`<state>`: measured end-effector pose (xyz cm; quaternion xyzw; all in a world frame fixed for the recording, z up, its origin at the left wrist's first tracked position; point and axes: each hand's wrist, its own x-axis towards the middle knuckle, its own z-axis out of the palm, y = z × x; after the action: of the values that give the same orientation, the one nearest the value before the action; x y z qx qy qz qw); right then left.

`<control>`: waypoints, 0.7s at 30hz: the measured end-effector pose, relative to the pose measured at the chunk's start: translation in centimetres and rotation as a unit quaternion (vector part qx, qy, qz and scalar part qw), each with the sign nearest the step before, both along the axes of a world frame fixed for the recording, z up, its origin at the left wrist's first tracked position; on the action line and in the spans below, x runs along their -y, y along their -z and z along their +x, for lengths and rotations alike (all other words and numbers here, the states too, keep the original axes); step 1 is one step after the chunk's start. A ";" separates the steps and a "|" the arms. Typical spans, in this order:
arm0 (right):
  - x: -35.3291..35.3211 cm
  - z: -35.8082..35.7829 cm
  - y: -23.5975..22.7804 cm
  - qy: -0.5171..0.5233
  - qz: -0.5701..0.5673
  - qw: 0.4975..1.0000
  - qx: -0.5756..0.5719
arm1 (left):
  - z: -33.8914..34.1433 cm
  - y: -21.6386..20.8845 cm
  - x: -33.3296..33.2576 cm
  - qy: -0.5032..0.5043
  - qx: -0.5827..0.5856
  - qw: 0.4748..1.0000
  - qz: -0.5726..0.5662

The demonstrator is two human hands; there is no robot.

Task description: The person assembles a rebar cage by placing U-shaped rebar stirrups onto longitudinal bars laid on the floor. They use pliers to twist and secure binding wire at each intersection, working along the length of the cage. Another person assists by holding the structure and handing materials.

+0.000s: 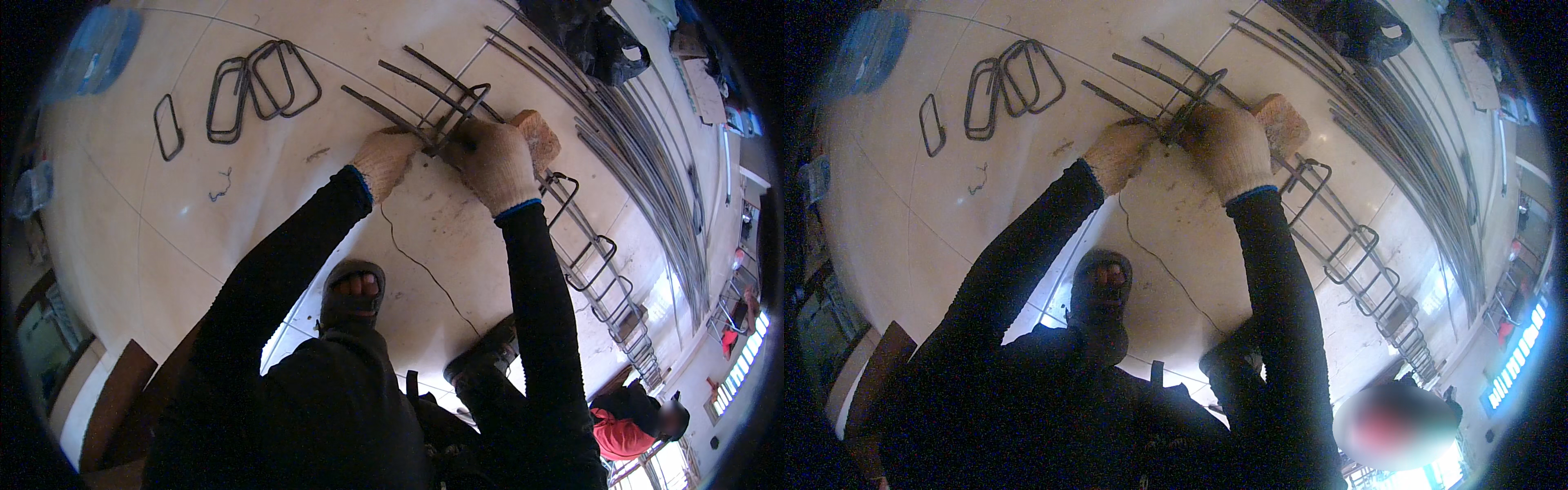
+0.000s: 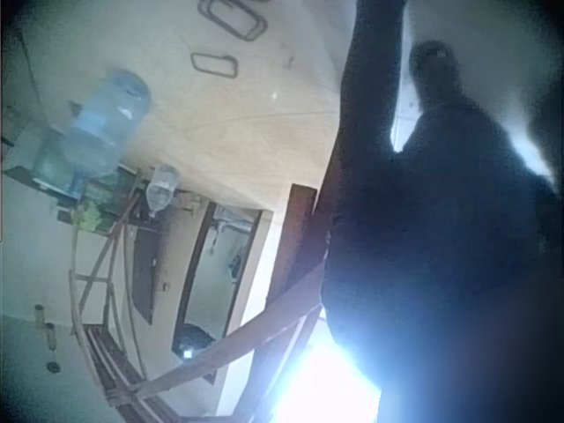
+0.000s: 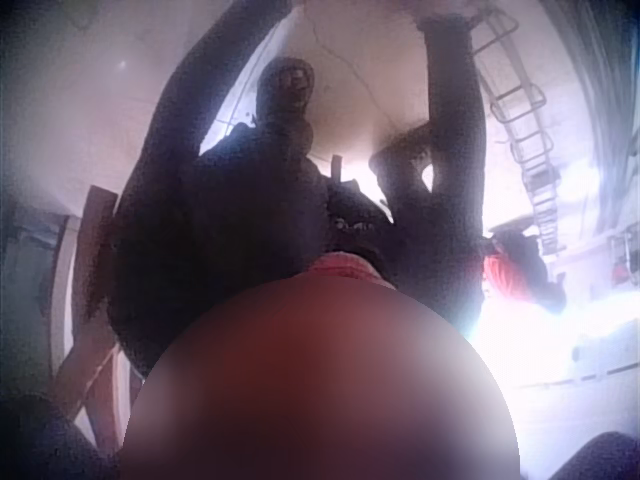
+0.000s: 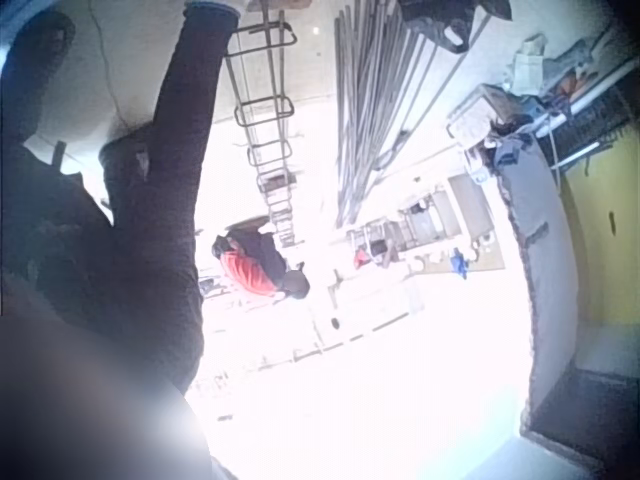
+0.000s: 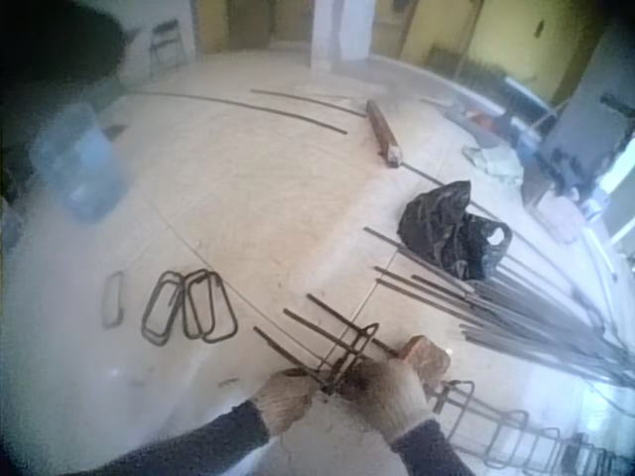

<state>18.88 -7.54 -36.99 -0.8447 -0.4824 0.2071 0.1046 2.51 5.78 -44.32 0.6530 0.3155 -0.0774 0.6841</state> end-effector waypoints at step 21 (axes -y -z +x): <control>0.9 -8.0 4.0 0.217 0.316 0.916 0.117 | 0.5 -0.9 2.4 -0.148 0.020 0.983 0.110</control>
<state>10.89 -8.48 -41.00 -0.8697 -0.3360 -0.0848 0.3515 3.06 3.42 -43.37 0.6719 0.4015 0.0737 0.6180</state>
